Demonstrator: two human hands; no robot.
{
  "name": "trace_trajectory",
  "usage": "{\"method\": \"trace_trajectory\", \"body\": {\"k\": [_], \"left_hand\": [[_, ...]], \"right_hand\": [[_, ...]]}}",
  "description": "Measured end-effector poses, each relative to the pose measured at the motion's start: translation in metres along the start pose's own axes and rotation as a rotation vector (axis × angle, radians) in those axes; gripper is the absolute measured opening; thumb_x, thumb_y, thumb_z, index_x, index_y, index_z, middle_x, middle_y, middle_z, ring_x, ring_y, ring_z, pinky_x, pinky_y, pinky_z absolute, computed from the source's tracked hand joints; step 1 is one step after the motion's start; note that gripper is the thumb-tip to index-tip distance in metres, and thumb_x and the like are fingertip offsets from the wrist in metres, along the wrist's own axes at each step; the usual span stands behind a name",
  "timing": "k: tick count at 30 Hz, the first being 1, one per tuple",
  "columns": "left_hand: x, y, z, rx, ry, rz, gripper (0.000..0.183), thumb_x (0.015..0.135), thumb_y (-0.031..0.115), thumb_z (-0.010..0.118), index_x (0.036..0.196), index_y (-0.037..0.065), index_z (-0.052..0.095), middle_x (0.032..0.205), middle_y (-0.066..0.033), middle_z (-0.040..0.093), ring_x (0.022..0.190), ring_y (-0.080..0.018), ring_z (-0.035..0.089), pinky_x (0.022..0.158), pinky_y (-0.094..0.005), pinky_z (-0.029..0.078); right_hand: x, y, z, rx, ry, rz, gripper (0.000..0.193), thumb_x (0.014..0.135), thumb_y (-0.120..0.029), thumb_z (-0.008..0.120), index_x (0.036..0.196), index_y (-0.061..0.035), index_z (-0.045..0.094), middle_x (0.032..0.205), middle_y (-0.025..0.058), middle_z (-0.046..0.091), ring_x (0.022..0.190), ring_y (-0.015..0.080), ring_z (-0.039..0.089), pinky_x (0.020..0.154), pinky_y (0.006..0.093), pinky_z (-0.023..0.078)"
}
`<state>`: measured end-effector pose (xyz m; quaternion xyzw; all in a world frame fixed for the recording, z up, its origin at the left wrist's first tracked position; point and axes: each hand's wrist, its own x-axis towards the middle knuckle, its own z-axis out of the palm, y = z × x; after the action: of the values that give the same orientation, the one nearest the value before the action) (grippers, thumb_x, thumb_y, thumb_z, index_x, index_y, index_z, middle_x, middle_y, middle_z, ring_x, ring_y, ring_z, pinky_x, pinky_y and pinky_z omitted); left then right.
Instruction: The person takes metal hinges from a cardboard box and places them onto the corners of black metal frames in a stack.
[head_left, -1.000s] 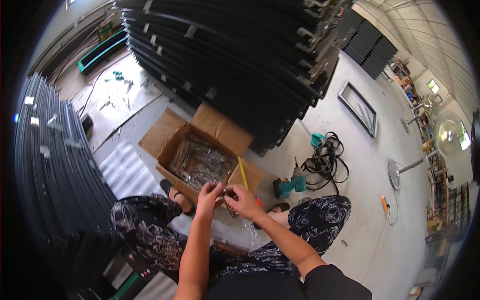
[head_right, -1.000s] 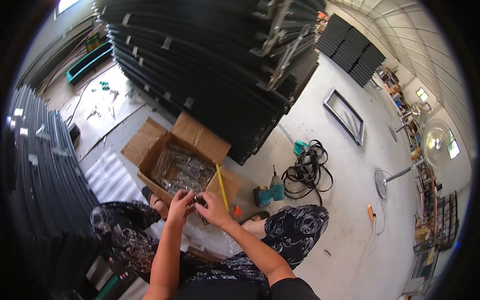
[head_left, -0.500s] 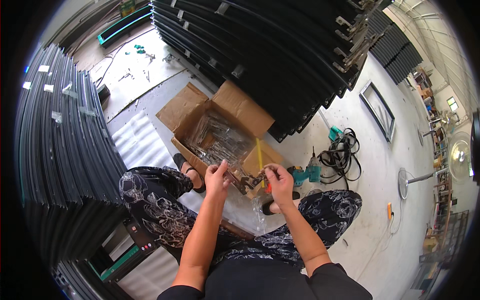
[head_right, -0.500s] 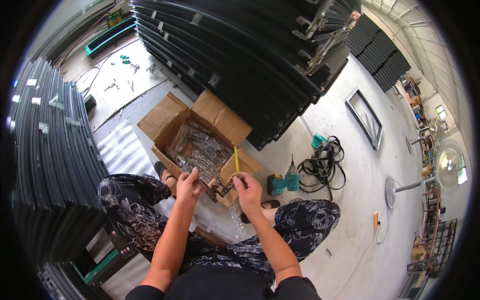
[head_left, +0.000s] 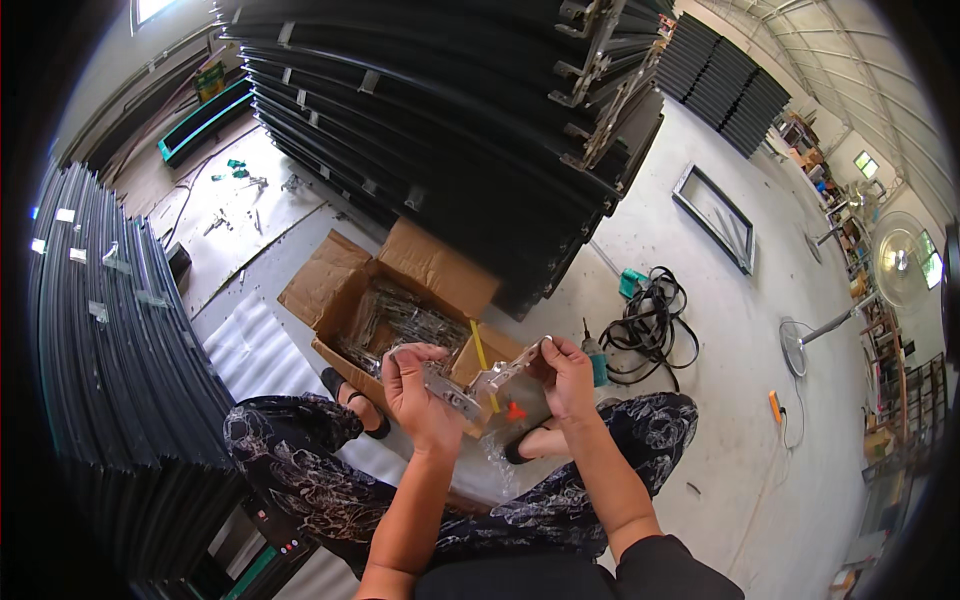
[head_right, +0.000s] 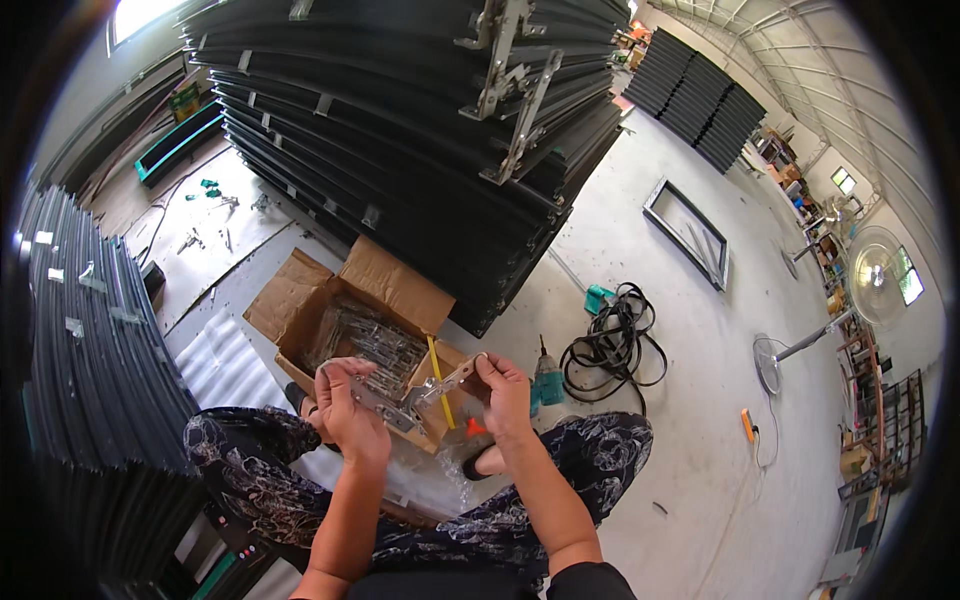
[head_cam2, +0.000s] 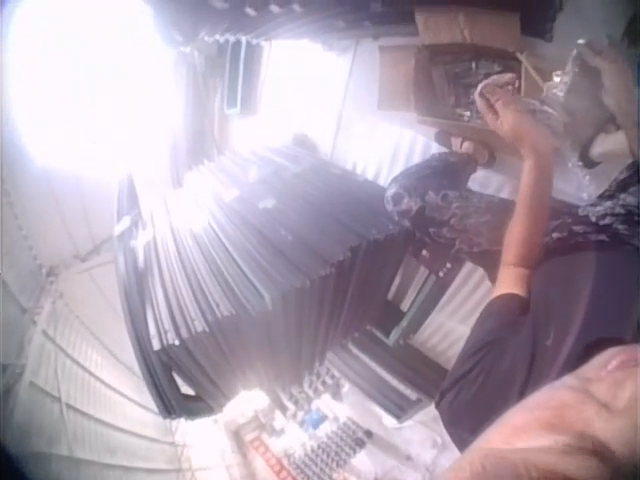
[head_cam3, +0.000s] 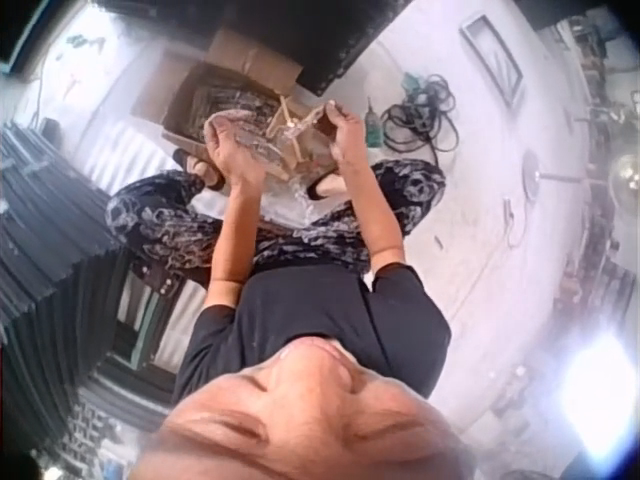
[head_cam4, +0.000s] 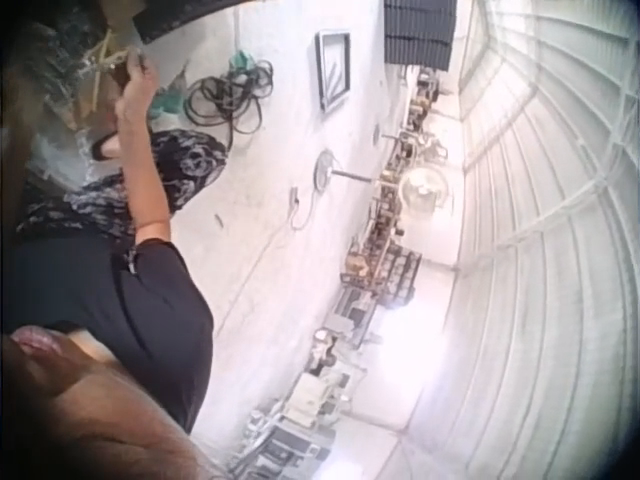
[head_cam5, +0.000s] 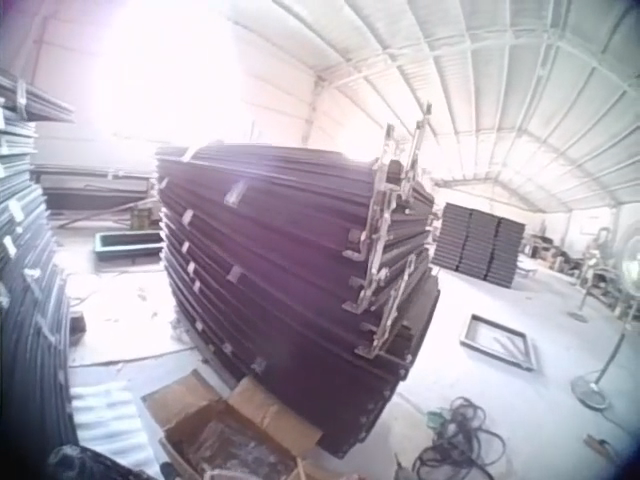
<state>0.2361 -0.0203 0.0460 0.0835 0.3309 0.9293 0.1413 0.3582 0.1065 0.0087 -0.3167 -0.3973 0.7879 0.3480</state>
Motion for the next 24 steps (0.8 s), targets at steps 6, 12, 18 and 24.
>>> {"method": "trace_trajectory", "body": {"k": [6, 12, 18, 24], "left_hand": [[-0.014, 0.020, 0.029, 0.330, -0.259, 0.111, 0.023, 0.097, 0.020, 0.042, 0.086, 0.001, 0.048, 0.081, -0.0075, 0.054, 0.082, -0.0169, 0.053, 0.080, -0.0305, 0.042], [-0.029, 0.014, 0.046, 0.206, -0.465, 0.087, 0.021, 0.098, 0.021, 0.037, 0.092, 0.002, 0.039, 0.062, -0.0021, 0.039, 0.052, -0.0105, 0.039, 0.065, -0.0316, 0.044], [-0.020, 0.018, 0.074, 0.389, -0.550, -0.065, 0.016, 0.098, 0.017, 0.037, 0.092, 0.002, 0.040, 0.063, -0.0006, 0.040, 0.054, -0.0081, 0.039, 0.062, -0.0275, 0.042], [-0.030, 0.006, 0.062, 0.645, -0.567, 0.084, 0.029, 0.085, 0.006, 0.058, 0.111, -0.002, 0.048, 0.092, -0.0108, 0.058, 0.079, -0.0166, 0.056, 0.071, -0.0281, 0.045]], "right_hand": [[0.012, -0.030, 0.002, 0.124, -0.008, -0.021, 0.010, 0.087, -0.015, 0.059, 0.090, -0.0059, 0.063, 0.080, 0.0036, 0.064, 0.072, 0.0140, 0.062, 0.064, 0.0291, 0.054], [0.014, -0.055, 0.010, 0.022, -0.134, -0.026, 0.013, 0.089, -0.019, 0.057, 0.092, -0.0069, 0.061, 0.080, 0.0019, 0.063, 0.071, 0.0128, 0.061, 0.065, 0.0288, 0.053], [0.012, -0.065, 0.001, 0.071, -0.151, -0.022, 0.013, 0.090, -0.018, 0.056, 0.092, -0.0063, 0.061, 0.081, 0.0016, 0.063, 0.072, 0.0133, 0.061, 0.066, 0.0287, 0.052], [0.027, -0.091, 0.002, 0.147, -0.121, -0.108, 0.012, 0.090, -0.016, 0.056, 0.091, -0.0053, 0.062, 0.079, 0.0028, 0.063, 0.070, 0.0131, 0.060, 0.061, 0.0263, 0.049]]}}
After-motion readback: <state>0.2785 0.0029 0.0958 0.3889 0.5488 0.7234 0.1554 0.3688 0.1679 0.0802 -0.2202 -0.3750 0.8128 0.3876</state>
